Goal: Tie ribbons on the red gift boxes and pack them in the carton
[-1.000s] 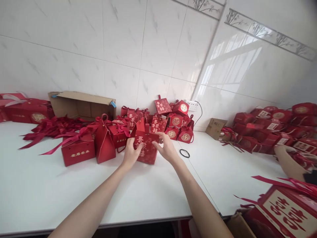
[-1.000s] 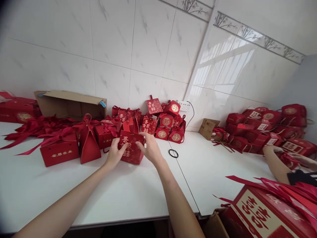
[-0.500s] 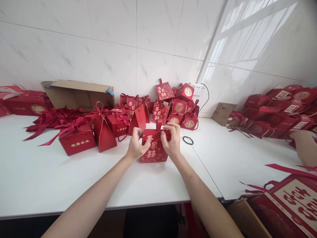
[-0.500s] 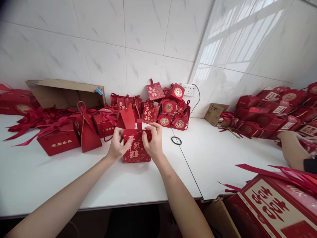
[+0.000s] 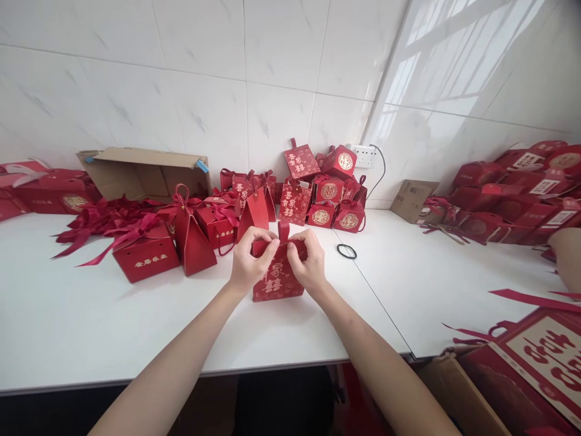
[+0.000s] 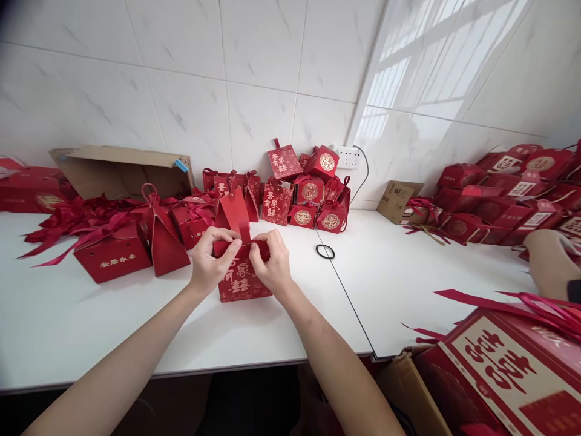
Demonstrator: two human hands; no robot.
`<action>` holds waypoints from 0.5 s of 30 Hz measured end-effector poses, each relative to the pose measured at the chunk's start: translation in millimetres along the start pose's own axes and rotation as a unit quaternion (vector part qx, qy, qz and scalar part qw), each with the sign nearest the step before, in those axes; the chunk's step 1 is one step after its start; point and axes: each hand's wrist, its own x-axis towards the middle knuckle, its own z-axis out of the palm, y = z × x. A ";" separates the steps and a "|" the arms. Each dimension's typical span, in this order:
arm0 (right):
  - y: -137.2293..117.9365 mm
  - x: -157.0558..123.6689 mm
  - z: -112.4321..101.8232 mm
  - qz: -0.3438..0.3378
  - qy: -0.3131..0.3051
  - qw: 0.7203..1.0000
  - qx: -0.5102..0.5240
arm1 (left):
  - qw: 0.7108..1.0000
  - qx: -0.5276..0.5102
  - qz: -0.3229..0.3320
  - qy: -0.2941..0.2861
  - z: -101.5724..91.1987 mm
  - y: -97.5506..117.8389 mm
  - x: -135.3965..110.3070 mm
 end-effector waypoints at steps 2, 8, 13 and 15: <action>0.0 -0.5 0.3 0.002 -0.003 1.000 0.005 | 1.000 0.011 0.013 -0.010 -0.4 -1.2 -0.3; 0.2 -0.6 0.0 -0.010 0.004 1.000 0.012 | 0.999 0.021 0.038 -0.010 -0.1 -1.9 0.8; 0.6 -0.9 0.4 -0.019 0.008 1.000 0.003 | 0.997 0.025 0.073 -0.018 0.1 -2.6 1.3; 1.8 -1.7 1.1 -0.020 0.007 1.000 -0.004 | 0.997 0.029 0.070 -0.018 0.1 -2.4 1.2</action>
